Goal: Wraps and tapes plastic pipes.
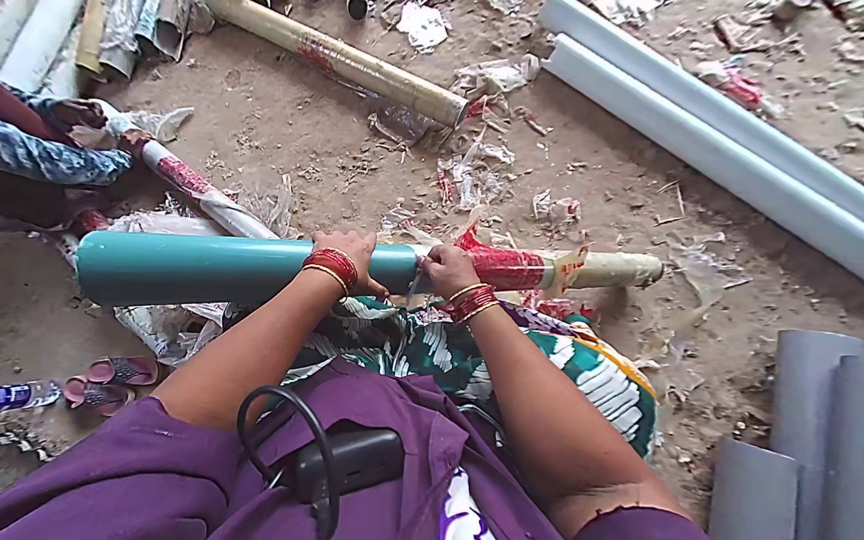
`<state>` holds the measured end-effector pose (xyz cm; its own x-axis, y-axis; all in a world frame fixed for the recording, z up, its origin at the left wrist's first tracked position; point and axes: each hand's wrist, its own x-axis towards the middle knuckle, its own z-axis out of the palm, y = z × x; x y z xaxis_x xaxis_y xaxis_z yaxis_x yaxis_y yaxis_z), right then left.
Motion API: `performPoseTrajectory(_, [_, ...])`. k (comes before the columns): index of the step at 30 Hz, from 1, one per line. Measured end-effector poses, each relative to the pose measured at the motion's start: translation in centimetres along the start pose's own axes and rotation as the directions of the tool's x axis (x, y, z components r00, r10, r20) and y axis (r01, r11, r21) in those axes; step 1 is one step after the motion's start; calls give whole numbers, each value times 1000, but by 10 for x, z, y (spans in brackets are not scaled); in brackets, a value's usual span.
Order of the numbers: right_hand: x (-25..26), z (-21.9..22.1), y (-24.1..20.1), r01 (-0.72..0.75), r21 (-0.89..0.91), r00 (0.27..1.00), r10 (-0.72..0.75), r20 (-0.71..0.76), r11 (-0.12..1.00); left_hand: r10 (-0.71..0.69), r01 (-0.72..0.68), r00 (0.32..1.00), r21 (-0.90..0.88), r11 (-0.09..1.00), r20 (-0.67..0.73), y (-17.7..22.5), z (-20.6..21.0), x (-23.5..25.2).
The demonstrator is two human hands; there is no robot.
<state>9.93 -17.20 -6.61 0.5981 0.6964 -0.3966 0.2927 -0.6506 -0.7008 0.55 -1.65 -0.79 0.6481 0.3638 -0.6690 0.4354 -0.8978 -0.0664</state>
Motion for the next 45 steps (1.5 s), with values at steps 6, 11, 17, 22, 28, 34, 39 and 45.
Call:
performPoseTrajectory(6, [-2, -8, 31, -47, 344, 996, 69, -53, 938, 29, -27, 996, -31, 999, 81, -3, -10, 9])
performPoseTrajectory(11, [-21, -30, 25, 45, -14, 999, -45, -11, 999, 68, -56, 986, -79, 995, 155, -6, -22, 21])
performPoseTrajectory(17, [-27, 15, -13, -90, -373, 984, 140, 109, 924, 68, -54, 986, -96, 994, 152, -6, -21, 22])
performPoseTrajectory(22, [-12, 9, 11, 138, -159, 978, -109, 178, 978, 78, -59, 984, -122, 991, 159, -9, -20, 24])
performPoseTrajectory(28, [-10, -5, 17, 110, -63, 981, -98, 170, 992, 87, -59, 979, -155, 986, 184, -11, -22, 28])
performPoseTrajectory(34, [-26, -33, 0, 151, -352, 976, -82, 203, 924, 51, 40, 941, -258, 965, 335, -4, -15, 16])
performPoseTrajectory(39, [-38, -30, 5, 168, -440, 985, -134, 108, 882, 202, -116, 958, -367, 923, 206, 2, 1, 1])
performPoseTrajectory(45, [-24, -23, 26, 97, -93, 991, -88, 105, 991, 308, -288, 946, -174, 942, 102, 35, 8, 12])
